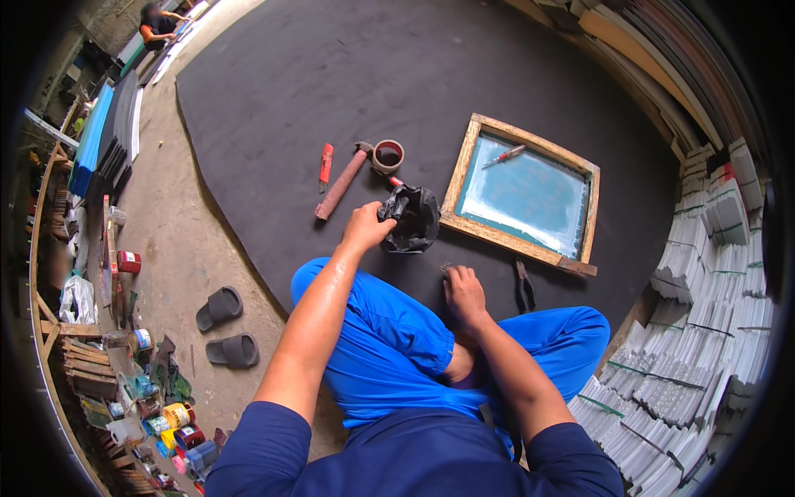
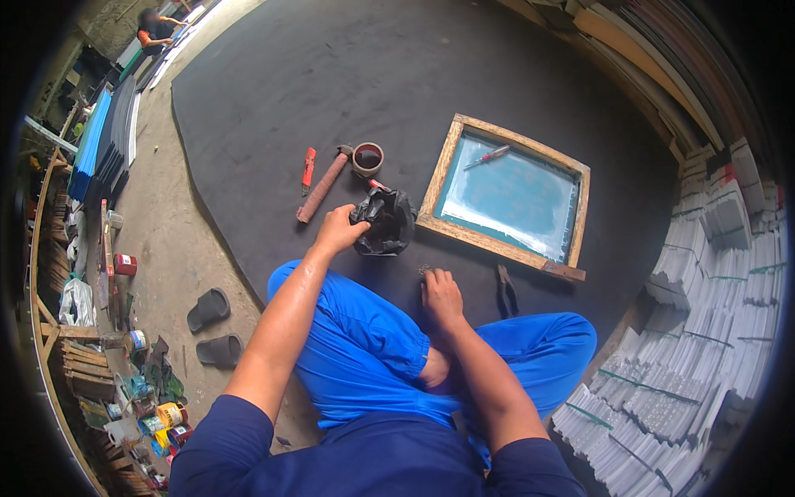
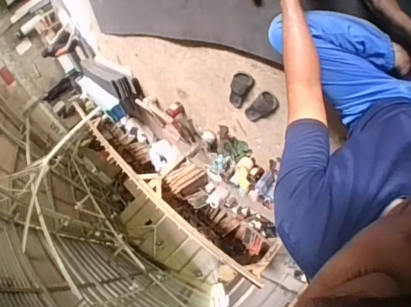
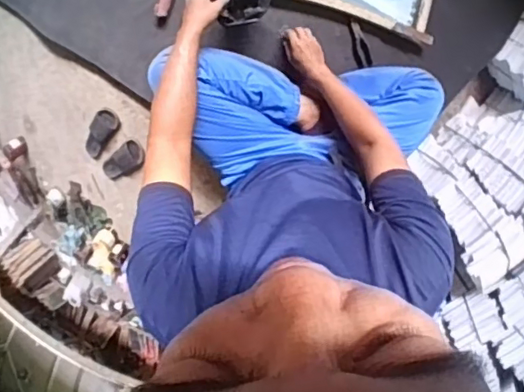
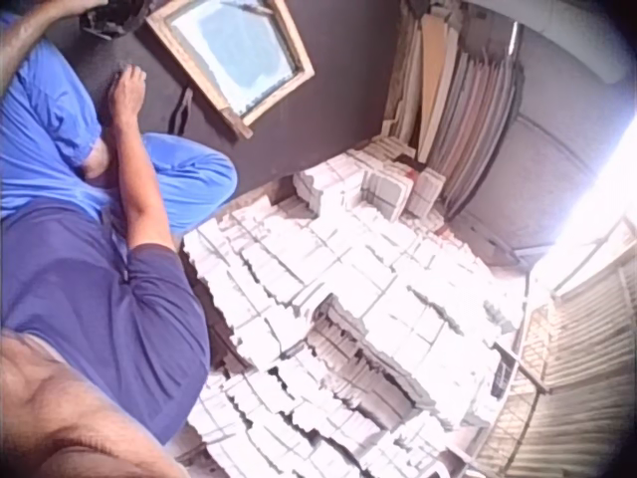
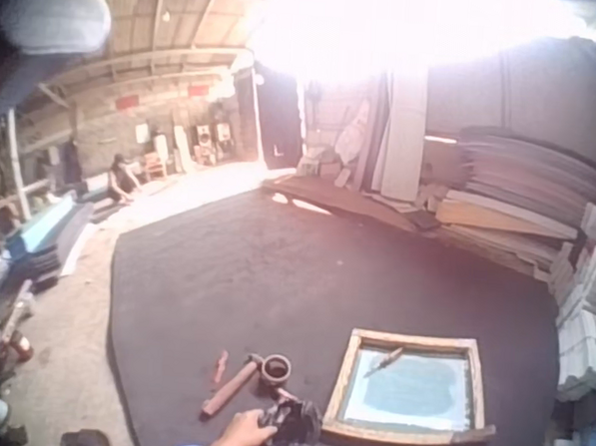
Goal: The person sits on the floor and uses a small tool to scrape and clean the edges of a wooden frame containing a light blue surface. They repeatedly scrape along the corners and sides of the frame, removing material and occasionally wiping the tool.
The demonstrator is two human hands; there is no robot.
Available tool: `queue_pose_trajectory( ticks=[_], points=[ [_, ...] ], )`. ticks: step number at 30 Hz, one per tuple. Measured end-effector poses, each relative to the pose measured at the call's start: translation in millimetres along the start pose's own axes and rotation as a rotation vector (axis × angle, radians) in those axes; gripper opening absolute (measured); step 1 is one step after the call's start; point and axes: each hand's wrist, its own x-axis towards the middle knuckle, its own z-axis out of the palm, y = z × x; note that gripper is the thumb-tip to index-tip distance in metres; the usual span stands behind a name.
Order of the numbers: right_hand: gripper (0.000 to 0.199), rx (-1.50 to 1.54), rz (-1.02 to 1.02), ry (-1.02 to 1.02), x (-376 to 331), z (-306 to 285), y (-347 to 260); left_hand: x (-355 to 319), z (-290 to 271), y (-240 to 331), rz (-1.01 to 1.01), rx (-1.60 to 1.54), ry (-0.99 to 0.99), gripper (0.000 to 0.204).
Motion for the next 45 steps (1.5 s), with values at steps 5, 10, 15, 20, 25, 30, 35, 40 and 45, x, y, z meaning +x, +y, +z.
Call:
queue_pose_trajectory(
  ticks=[5,10,15,20,25,30,35,40,45],
  points=[
    [0.038,-0.011,-0.063,0.088,19,5,8,-2,0,0,0.012,0.005,-0.013,0.037],
    [0.026,0.069,-0.158,0.153,24,22,28,-2,3,-5,0.035,0.038,0.008,0.035],
    [0.017,0.074,-0.229,0.178,30,38,40,1,5,-3,0.037,0.015,0.012,0.035],
    [0.016,0.023,-0.287,0.148,31,41,44,0,4,-6,0.018,0.022,0.013,0.036],
    [0.010,-0.075,-0.234,0.033,38,33,39,-2,5,-7,0.030,0.012,0.044,0.036],
    [0.009,-0.037,-0.137,-0.024,41,29,33,-4,4,-12,0.036,0.013,0.049,0.042],
    [0.009,0.212,0.012,0.148,48,11,22,0,6,-4,-0.039,-0.012,-0.043,0.046],
    [0.009,0.343,-0.122,0.295,97,-35,-52,-5,4,-7,-0.008,-0.042,0.019,0.040],
    [0.004,-0.019,-0.194,0.177,147,-42,-93,-8,-4,4,-0.042,-0.079,-0.001,0.039]
  ],
)
